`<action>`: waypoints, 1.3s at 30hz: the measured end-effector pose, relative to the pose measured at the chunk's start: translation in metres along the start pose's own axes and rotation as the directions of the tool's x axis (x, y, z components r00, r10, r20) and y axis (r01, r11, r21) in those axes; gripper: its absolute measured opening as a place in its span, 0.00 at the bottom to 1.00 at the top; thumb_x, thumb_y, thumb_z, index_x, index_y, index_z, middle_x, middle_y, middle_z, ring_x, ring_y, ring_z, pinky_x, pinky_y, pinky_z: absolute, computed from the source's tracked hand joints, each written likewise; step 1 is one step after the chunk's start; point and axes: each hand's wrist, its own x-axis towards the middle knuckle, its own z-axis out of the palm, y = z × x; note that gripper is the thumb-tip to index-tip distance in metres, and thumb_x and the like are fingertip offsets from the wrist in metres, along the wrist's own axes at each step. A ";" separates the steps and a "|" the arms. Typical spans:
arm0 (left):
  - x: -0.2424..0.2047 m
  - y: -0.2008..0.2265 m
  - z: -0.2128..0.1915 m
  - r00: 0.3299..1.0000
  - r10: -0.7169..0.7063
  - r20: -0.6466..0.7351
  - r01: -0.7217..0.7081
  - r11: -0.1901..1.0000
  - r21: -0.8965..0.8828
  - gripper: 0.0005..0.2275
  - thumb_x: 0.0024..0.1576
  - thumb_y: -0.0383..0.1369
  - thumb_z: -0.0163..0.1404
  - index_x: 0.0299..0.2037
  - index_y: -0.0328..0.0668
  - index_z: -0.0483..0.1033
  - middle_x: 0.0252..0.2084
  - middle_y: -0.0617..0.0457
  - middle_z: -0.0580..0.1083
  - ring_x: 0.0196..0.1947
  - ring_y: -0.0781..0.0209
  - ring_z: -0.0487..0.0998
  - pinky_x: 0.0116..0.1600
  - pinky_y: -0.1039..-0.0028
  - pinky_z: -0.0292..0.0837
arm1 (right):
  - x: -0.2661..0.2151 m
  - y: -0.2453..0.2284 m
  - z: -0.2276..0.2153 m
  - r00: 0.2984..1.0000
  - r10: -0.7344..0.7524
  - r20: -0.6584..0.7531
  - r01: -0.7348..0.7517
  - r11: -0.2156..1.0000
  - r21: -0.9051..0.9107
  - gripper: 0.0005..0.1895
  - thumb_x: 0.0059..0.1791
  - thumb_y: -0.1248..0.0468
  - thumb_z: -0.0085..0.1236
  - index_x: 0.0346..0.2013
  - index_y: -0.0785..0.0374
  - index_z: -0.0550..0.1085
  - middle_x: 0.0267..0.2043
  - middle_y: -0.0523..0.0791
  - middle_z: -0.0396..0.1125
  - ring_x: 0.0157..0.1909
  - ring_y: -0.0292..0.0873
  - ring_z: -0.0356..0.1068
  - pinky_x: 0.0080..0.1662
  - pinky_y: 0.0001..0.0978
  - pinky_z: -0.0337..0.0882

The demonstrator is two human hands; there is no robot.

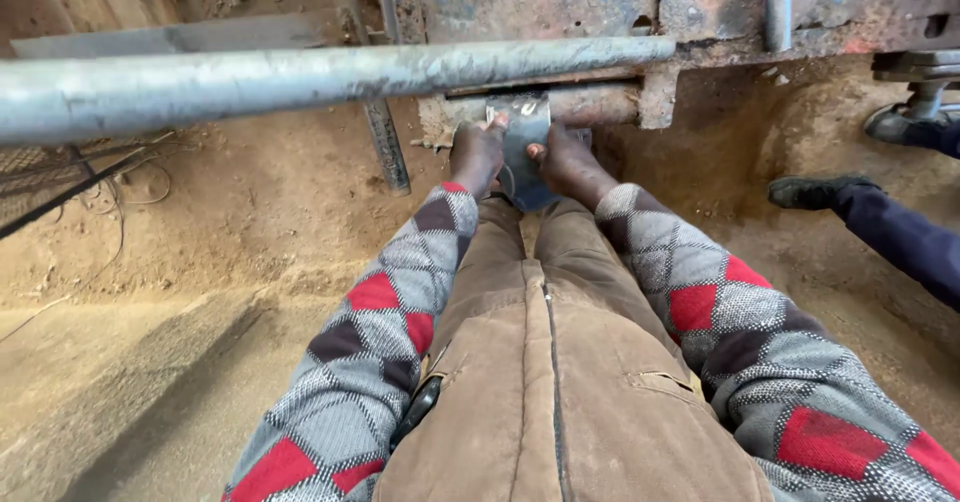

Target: The person uses a hammer to shape a flat metal sheet into a curved form on a metal roller. They repeatedly strike the metal and pass it through the roller to refine the curve, periodically lifting the sheet to check its shape.

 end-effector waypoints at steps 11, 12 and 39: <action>-0.003 0.006 -0.008 0.998 0.037 0.058 -0.045 0.989 0.143 0.21 0.60 0.52 0.43 0.38 0.43 0.81 0.38 0.46 0.81 0.51 0.46 0.81 0.56 0.59 0.75 | -0.014 -0.010 -0.010 0.997 -0.034 0.063 0.031 0.998 0.057 0.21 0.58 0.50 0.44 0.50 0.67 0.61 0.51 0.67 0.68 0.59 0.71 0.67 0.61 0.63 0.66; -0.005 0.004 -0.009 0.997 0.042 0.061 -0.052 0.986 0.157 0.21 0.61 0.51 0.43 0.39 0.42 0.81 0.41 0.45 0.81 0.54 0.45 0.79 0.57 0.57 0.74 | -0.017 -0.012 -0.009 0.997 -0.022 0.077 0.017 0.998 0.068 0.21 0.58 0.50 0.44 0.52 0.66 0.60 0.51 0.67 0.68 0.59 0.71 0.67 0.60 0.64 0.66; -0.064 -0.139 0.018 0.909 0.269 0.318 -0.178 0.941 -0.286 0.13 0.58 0.48 0.59 0.44 0.52 0.83 0.40 0.54 0.81 0.39 0.63 0.80 0.50 0.71 0.74 | -0.084 0.062 0.054 0.991 -0.134 -0.006 0.133 0.990 -0.050 0.15 0.52 0.52 0.55 0.44 0.60 0.71 0.41 0.62 0.71 0.51 0.68 0.70 0.48 0.63 0.71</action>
